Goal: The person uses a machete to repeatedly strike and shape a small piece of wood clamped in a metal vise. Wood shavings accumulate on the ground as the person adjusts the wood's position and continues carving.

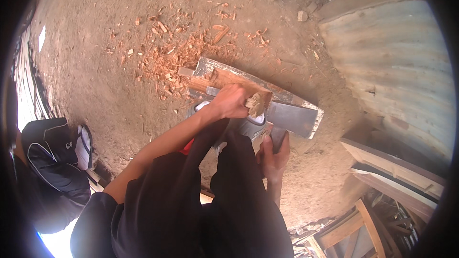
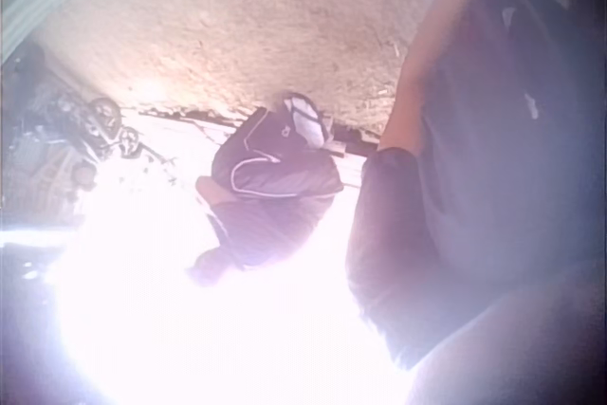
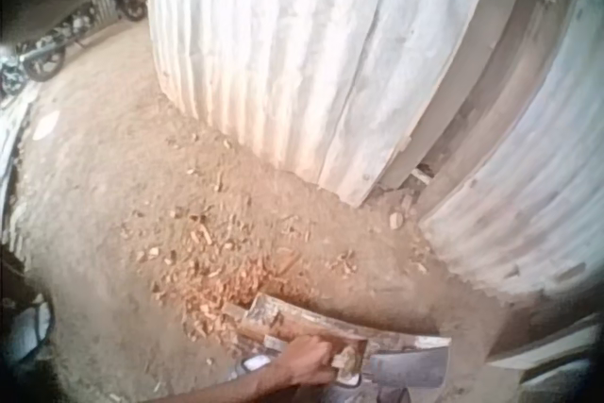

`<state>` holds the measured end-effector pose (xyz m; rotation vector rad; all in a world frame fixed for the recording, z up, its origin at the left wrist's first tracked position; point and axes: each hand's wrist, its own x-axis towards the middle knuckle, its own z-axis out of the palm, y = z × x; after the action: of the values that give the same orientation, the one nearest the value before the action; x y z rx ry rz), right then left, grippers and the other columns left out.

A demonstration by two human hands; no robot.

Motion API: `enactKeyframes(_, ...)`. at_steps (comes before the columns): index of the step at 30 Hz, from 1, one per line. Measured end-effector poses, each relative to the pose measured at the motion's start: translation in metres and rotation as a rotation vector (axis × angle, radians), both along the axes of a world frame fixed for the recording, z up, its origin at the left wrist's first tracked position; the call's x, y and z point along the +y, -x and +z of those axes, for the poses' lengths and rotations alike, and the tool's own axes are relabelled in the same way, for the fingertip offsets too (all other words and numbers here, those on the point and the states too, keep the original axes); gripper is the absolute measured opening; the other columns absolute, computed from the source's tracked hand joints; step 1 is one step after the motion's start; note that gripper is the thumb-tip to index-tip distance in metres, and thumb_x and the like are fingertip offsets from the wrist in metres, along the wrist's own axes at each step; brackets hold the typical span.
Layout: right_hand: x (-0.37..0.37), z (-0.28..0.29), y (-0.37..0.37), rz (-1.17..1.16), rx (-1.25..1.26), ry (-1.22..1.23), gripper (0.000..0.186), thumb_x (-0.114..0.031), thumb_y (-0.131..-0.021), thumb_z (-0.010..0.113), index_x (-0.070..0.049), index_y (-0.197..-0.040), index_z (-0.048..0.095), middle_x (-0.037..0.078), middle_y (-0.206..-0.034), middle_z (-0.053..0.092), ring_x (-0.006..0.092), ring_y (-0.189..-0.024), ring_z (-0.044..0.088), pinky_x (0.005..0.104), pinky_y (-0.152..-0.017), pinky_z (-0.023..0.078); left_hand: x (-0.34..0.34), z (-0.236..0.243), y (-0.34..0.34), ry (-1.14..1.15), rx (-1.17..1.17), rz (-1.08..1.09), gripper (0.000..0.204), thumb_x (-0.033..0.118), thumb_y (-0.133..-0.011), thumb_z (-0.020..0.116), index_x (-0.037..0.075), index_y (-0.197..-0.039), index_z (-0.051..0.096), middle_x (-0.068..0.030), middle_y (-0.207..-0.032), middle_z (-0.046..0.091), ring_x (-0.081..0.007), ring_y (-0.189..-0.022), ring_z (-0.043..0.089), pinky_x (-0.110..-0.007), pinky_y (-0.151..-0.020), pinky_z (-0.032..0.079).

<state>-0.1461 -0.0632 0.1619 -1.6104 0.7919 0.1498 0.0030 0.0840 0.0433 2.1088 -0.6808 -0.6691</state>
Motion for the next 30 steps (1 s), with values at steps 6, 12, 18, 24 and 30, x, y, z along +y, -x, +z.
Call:
enactKeyframes(6, -0.012, 0.013, -0.009, 0.011, 0.055, -0.019, 0.032, -0.013, -0.104, 0.056, -0.002, -0.133, 0.05, 0.003, -0.066, 0.051, 0.0117, -0.045, 0.05, 0.0272, -0.041, 0.041, -0.008, -0.007, 0.0, 0.051, 0.002, -0.029, 0.019, 0.017, -0.066, 0.069, 0.002, -0.078, 0.071, -0.0256, -0.076, 0.069, -0.0457, -0.081, 0.07, -0.052, -0.078, 0.057)
enactKeyframes(12, -0.013, -0.006, 0.002, 0.077, 0.081, 0.019, 0.037, -0.017, -0.104, 0.059, -0.001, -0.136, 0.049, 0.003, -0.066, 0.053, 0.0116, -0.046, 0.051, 0.0275, -0.041, 0.042, -0.008, -0.003, -0.004, 0.086, 0.014, 0.017, 0.018, 0.016, -0.066, 0.07, 0.004, -0.079, 0.071, -0.0251, -0.076, 0.068, -0.0454, -0.079, 0.069, -0.052, -0.072, 0.056)
enactKeyframes(18, -0.015, -0.019, -0.001, 0.152, 0.098, 0.123, 0.036, -0.02, -0.102, 0.064, 0.003, -0.128, 0.051, 0.004, -0.068, 0.058, 0.0125, -0.048, 0.054, 0.03, -0.043, 0.043, -0.008, -0.012, -0.002, -0.014, 0.002, -0.012, 0.02, 0.017, -0.067, 0.068, 0.006, -0.083, 0.073, -0.0245, -0.078, 0.069, -0.0445, -0.08, 0.069, -0.051, -0.073, 0.056)
enactKeyframes(24, -0.018, -0.054, 0.013, 0.114, -0.049, 0.132, 0.03, -0.019, -0.103, 0.062, 0.001, -0.123, 0.052, 0.004, -0.068, 0.057, 0.0116, -0.047, 0.052, 0.0291, -0.041, 0.043, -0.01, -0.005, -0.005, 0.003, 0.023, 0.069, 0.024, 0.019, -0.068, 0.068, 0.008, -0.088, 0.075, -0.0243, -0.08, 0.07, -0.0439, -0.081, 0.07, -0.05, -0.075, 0.057)
enactKeyframes(30, -0.017, -0.025, -0.01, 0.035, 0.08, -0.018, 0.027, -0.02, -0.103, 0.063, -0.002, -0.12, 0.053, 0.004, -0.068, 0.057, 0.0113, -0.048, 0.053, 0.0284, -0.043, 0.043, -0.007, -0.007, -0.004, -0.048, 0.008, 0.057, 0.023, 0.019, -0.068, 0.069, 0.006, -0.086, 0.074, -0.0249, -0.079, 0.07, -0.0448, -0.082, 0.07, -0.052, -0.075, 0.056)
